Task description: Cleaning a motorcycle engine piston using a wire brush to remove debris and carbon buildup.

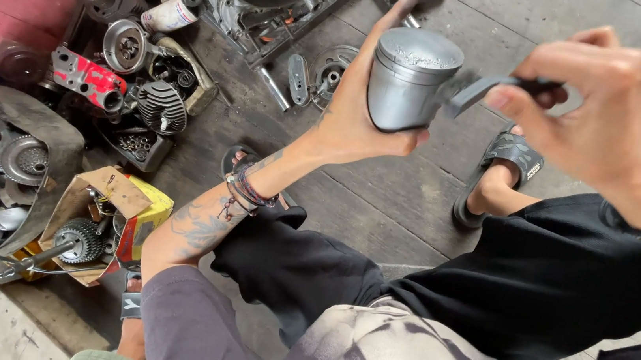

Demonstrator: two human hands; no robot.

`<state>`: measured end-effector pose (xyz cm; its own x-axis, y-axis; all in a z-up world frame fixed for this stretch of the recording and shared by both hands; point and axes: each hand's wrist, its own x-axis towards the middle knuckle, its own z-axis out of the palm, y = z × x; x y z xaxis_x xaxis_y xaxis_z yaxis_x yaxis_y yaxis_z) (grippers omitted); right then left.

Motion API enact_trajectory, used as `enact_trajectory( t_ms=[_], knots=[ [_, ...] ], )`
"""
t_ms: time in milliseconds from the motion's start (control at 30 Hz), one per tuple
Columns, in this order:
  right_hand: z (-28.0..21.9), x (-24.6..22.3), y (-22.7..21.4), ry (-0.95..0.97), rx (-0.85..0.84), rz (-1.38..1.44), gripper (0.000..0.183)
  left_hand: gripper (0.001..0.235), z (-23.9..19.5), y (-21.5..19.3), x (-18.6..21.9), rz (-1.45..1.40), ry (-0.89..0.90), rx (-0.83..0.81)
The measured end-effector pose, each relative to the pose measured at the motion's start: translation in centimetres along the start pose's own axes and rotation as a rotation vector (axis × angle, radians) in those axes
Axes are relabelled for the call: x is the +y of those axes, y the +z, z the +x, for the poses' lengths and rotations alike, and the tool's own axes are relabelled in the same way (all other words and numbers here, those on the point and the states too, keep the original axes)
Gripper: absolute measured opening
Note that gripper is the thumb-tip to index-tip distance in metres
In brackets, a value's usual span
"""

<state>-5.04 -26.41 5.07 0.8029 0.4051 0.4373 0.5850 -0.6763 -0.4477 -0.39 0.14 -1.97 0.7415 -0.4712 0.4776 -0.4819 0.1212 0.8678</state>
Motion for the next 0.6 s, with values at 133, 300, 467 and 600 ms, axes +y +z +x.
enact_trajectory(
  t_ms=[133, 300, 467, 600],
  knots=[
    [0.2, -2.0, 0.2, -0.005, -0.027, 0.077, 0.033, 0.127, -0.2, -0.1, 0.8, 0.117, -0.034, 0.014],
    [-0.2, -2.7, 0.6, -0.036, -0.002, 0.003, 0.037, 0.137, -0.3, 0.3, 0.8, 0.218, -0.022, 0.038],
    [-0.2, -2.9, 0.4, -0.039, 0.014, -0.094, 0.048, 0.13, -0.2, 0.7, 0.8, 0.267, -0.018, 0.043],
    [-0.2, -1.3, 0.6, -0.102, 0.054, -0.132, 0.053, 0.125, -0.3, 0.3, 1.0, 0.249, -0.02, 0.056]
  ],
)
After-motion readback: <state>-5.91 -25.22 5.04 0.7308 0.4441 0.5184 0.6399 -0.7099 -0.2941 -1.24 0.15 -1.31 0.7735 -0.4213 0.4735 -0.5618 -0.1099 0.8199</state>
